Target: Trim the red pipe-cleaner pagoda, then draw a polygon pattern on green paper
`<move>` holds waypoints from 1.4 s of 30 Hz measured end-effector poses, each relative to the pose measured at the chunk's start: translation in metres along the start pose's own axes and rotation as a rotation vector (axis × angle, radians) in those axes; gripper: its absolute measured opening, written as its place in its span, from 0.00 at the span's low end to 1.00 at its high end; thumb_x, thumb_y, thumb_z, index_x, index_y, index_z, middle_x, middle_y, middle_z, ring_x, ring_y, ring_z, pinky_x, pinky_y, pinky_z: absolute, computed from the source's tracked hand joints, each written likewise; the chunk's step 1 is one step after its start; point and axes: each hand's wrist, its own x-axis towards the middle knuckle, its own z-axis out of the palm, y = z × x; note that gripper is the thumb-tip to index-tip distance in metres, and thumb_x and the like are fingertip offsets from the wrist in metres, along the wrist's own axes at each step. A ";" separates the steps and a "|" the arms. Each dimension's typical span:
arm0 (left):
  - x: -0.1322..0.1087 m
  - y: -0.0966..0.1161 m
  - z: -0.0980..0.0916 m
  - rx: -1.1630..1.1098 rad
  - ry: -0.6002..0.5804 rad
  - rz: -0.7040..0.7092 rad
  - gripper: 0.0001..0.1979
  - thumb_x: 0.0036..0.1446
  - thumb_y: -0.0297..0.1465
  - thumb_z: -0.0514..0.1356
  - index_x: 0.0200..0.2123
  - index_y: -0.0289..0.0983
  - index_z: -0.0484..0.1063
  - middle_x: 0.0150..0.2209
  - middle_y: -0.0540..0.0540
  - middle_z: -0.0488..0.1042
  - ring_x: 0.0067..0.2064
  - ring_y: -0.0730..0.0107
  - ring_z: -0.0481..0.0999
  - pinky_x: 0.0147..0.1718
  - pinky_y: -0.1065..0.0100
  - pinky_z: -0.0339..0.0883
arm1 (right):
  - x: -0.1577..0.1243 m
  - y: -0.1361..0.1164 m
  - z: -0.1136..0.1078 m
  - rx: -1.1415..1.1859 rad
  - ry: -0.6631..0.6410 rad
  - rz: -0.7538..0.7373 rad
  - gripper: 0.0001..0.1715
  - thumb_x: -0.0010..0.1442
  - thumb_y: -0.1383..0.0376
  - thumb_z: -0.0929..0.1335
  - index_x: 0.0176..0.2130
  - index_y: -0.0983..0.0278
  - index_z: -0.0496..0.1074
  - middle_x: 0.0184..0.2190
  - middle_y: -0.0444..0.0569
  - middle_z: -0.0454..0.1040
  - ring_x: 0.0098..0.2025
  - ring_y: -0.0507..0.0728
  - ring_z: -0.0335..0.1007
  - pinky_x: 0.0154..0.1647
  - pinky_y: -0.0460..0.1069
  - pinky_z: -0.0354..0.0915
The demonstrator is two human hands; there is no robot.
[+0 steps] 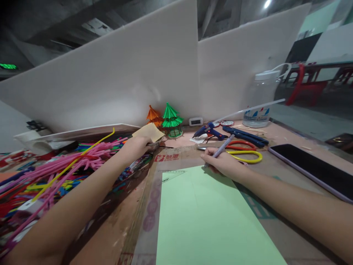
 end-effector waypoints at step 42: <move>-0.067 0.040 -0.038 -0.264 0.021 0.093 0.16 0.71 0.39 0.54 0.40 0.38 0.80 0.38 0.46 0.84 0.38 0.60 0.81 0.36 0.66 0.65 | -0.012 -0.016 -0.001 -0.012 0.058 -0.232 0.43 0.60 0.29 0.64 0.49 0.62 0.74 0.28 0.52 0.82 0.21 0.53 0.65 0.22 0.49 0.62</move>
